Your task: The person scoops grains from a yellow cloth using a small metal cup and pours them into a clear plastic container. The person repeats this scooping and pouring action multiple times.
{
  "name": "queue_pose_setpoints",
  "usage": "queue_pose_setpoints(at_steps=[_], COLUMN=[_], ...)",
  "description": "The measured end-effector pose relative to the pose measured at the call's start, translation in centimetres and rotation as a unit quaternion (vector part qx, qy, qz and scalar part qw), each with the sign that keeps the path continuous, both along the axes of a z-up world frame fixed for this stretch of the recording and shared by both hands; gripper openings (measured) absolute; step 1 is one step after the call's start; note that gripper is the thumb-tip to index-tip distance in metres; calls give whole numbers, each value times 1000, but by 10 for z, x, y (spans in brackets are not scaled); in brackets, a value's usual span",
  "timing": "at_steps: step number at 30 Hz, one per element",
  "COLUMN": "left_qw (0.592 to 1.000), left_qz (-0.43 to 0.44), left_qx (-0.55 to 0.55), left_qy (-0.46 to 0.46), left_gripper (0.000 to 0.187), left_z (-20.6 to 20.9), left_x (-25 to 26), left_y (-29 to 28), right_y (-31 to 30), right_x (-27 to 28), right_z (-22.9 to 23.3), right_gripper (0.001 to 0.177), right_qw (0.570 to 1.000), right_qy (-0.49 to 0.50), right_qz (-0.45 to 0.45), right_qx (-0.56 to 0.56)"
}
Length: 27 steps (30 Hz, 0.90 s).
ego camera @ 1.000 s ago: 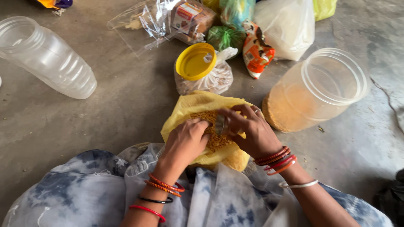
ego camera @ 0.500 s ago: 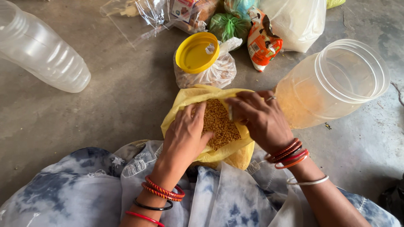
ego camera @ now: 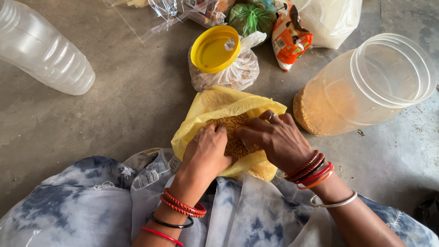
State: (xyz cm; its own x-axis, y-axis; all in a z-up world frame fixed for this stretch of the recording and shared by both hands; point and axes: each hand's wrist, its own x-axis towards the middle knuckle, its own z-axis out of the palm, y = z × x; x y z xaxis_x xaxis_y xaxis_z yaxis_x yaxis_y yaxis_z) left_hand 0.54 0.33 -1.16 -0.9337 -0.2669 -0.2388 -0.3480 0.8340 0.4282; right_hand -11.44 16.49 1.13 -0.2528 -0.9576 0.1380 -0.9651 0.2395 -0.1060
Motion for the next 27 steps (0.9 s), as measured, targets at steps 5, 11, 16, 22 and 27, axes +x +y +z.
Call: queue_pose_setpoints(at_steps=[5, 11, 16, 22, 27], left_qw=[997, 990, 982, 974, 981], left_qz=[-21, -11, 2, 5, 10], left_qx=[-26, 9, 39, 13, 25], left_qy=[76, 138, 184, 227, 194], left_gripper=[54, 47, 46, 52, 45], left_z=[-13, -18, -8, 5, 24], left_x=[5, 6, 8, 10, 10], left_y=[7, 10, 7, 5, 8], right_y=[-2, -3, 3, 11, 18], right_x=[0, -6, -13, -28, -35], right_z=[4, 4, 2, 0, 3], right_gripper=[55, 55, 60, 57, 57], right_qw=[991, 962, 945, 930, 912], right_qy=[-130, -269, -322, -358, -402], right_qz=[31, 39, 19, 11, -15], right_qx=[20, -12, -58, -81, -86])
